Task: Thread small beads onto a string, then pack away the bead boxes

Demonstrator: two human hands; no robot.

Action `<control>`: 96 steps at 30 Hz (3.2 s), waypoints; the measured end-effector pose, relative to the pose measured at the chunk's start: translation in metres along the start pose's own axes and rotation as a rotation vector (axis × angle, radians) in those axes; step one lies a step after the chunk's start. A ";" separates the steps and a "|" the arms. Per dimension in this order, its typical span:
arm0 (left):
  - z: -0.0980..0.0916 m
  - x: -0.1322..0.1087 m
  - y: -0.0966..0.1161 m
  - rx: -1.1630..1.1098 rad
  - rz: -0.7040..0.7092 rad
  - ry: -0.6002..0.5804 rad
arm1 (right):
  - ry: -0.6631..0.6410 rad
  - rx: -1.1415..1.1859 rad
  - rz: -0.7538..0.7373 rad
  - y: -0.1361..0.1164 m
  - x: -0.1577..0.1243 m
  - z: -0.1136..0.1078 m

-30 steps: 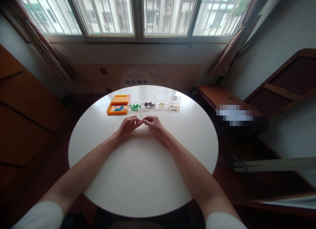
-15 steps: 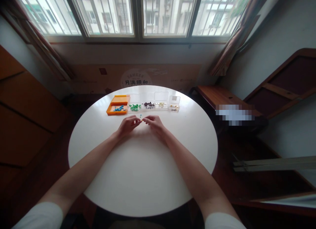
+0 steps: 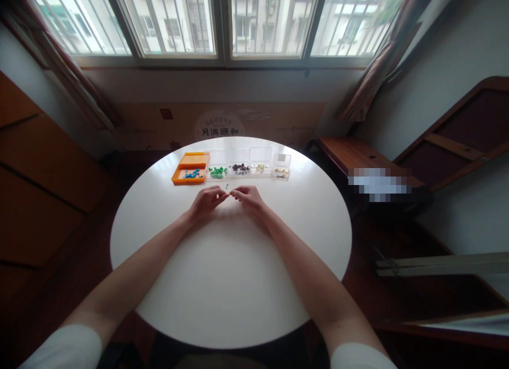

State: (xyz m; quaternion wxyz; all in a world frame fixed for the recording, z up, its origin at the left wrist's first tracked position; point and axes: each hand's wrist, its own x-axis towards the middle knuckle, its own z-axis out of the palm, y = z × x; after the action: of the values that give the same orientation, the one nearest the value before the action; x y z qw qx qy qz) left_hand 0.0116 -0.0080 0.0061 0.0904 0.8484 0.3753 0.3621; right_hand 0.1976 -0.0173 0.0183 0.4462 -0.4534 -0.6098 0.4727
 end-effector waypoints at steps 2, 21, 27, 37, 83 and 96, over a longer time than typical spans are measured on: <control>0.000 0.000 0.000 -0.001 -0.004 -0.002 | 0.000 -0.004 0.002 0.000 0.000 0.000; 0.002 0.000 -0.002 0.005 -0.005 -0.014 | -0.047 -0.087 -0.047 0.000 -0.001 -0.001; 0.001 0.000 0.000 0.008 -0.017 -0.015 | -0.050 -0.084 -0.067 0.005 0.003 -0.001; 0.001 0.000 -0.001 0.017 -0.026 -0.043 | 0.339 -0.053 -0.103 0.019 0.017 -0.010; -0.001 0.001 0.002 0.091 -0.087 -0.167 | 0.184 -0.734 -0.198 0.021 0.006 -0.003; -0.001 0.002 0.004 0.116 -0.125 -0.220 | 0.177 -0.758 -0.213 0.023 0.006 -0.005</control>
State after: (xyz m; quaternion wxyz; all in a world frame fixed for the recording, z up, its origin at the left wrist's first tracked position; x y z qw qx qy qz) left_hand 0.0138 -0.0093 0.0097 0.1040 0.8619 0.4354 0.2382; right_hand 0.2042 -0.0077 -0.0032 0.3447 -0.5590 -0.7437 0.1245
